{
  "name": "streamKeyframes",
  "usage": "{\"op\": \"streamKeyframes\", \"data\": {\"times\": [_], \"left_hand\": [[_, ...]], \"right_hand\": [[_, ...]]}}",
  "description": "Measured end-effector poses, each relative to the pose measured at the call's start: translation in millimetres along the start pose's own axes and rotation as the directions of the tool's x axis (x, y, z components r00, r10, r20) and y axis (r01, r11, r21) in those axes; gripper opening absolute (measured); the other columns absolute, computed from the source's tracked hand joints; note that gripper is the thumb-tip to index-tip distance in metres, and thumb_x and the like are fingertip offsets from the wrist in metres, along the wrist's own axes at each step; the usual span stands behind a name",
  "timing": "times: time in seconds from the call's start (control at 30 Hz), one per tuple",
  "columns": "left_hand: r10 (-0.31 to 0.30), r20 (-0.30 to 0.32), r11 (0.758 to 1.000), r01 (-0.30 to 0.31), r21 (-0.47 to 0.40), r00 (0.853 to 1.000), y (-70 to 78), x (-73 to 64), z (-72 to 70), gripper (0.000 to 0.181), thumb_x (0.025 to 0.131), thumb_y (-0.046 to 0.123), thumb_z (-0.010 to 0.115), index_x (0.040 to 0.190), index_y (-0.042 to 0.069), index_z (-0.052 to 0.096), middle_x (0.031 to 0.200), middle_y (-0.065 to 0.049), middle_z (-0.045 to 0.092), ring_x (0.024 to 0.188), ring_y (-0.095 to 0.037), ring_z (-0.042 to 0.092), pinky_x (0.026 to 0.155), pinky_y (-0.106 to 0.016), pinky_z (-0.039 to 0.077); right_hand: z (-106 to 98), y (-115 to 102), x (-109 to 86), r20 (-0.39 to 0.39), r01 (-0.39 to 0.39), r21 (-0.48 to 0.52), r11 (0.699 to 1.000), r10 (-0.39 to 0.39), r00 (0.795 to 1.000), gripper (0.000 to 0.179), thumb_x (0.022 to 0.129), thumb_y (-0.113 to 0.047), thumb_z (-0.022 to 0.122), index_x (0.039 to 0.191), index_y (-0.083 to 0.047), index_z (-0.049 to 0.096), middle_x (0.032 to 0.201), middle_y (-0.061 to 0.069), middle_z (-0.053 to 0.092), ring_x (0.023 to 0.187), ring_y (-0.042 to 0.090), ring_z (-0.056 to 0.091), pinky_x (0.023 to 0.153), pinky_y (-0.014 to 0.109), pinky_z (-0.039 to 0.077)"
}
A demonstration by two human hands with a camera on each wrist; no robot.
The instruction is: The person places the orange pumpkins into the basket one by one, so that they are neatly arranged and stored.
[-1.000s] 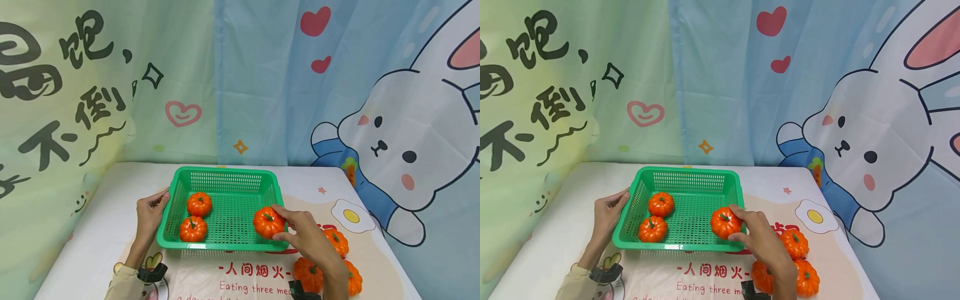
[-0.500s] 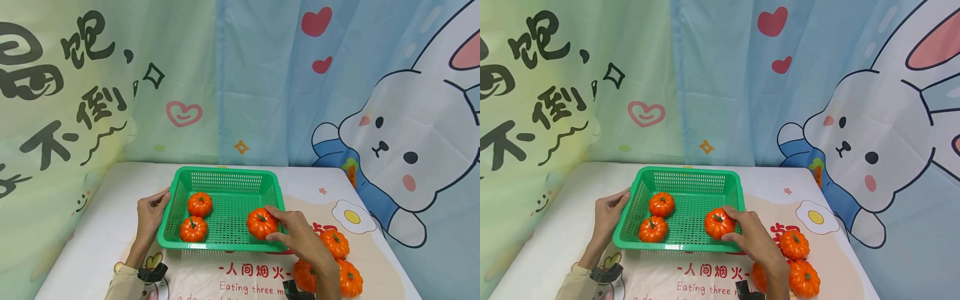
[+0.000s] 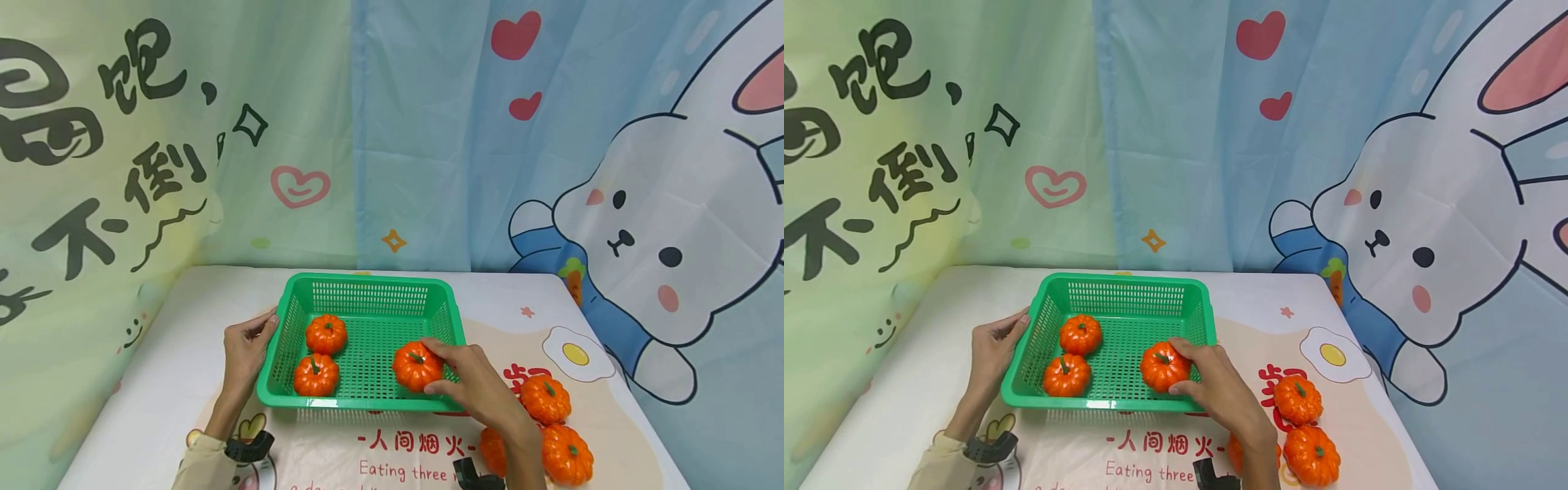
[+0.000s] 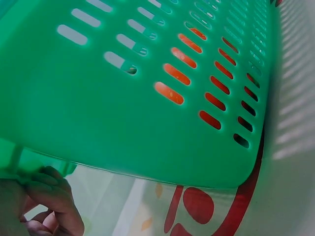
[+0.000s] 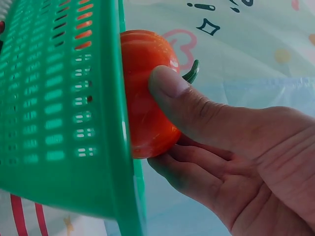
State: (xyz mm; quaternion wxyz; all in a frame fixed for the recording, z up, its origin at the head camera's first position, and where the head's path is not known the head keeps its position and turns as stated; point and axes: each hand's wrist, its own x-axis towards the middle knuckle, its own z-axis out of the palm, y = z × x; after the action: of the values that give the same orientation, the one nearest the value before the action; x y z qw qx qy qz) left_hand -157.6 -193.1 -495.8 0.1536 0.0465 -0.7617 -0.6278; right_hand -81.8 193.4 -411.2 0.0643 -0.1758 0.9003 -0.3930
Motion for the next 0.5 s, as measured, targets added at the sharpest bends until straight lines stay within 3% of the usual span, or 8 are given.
{"op": "streamKeyframes", "data": {"times": [0.5], "left_hand": [[0.009, 0.006, 1.000, -0.009, -0.014, 1.000, 0.4, -1.0, -0.1, 0.029, 0.108, 0.013, 0.069, 0.132, -0.003, 0.077, 0.123, -0.034, 0.076, 0.073, 0.004, 0.072, 0.064, -0.015, 0.062]], "right_hand": [[15, -1, 11.7, 0.029, 0.075, 0.048, 0.996, -0.076, 0.997, 0.072, 0.090, -0.009, 0.088, 0.155, 0.002, 0.059, 0.156, 0.019, 0.063, 0.146, 0.038, 0.061, 0.115, 0.054, 0.054]]}}
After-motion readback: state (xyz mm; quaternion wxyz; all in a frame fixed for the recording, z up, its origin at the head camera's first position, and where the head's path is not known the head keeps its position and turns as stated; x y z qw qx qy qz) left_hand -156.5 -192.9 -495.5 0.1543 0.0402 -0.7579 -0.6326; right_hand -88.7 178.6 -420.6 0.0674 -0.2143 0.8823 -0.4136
